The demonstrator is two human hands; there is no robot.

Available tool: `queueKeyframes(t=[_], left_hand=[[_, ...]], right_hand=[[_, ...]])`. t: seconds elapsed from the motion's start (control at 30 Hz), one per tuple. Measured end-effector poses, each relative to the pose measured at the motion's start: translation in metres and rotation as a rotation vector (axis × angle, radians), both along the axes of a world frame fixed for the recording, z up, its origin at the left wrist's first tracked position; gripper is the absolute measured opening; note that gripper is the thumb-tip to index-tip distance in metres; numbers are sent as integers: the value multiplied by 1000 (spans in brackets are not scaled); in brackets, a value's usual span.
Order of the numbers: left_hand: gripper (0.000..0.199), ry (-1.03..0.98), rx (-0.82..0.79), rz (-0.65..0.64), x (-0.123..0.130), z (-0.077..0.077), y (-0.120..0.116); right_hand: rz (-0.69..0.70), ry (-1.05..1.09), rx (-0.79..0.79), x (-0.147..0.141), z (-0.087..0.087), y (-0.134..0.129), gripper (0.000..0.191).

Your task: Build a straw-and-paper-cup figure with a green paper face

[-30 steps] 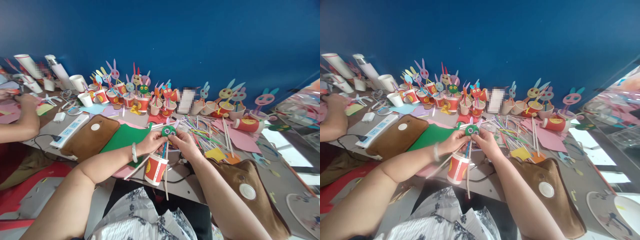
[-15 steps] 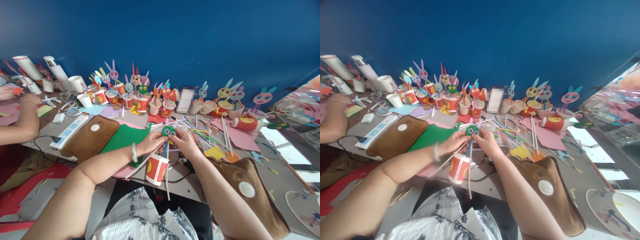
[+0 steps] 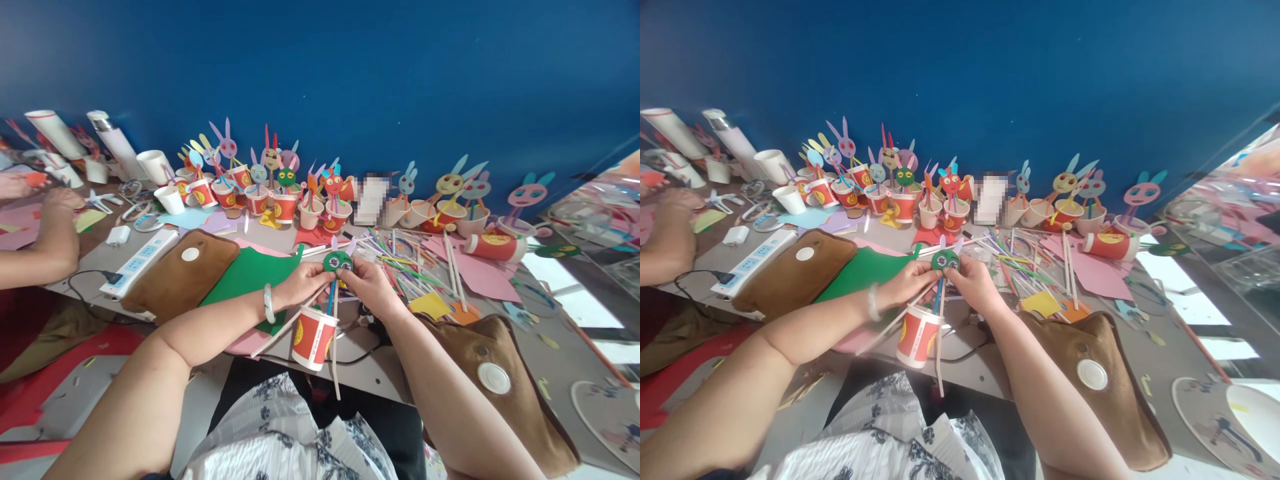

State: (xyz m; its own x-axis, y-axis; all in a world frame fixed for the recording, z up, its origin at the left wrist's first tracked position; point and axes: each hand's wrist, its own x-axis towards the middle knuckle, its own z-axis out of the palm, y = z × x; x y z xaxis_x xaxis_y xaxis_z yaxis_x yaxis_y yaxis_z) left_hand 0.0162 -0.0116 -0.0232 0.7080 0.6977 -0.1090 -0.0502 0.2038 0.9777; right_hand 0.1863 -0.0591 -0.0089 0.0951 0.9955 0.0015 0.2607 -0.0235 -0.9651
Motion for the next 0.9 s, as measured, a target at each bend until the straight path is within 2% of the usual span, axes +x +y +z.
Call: queueKeyframes(t=[0.3,0.53,0.9], left_hand=[[32,-14,-12,31,1,4,-1],[27,-6,-17,42,2,6,0],[37,-15,25,48,4,-8,1]], right_hand=[[32,88,-46,1,0,-1,30],[22,99,-58,1,-5,1,30],[-10,43,-57,-4,-2,1,27]])
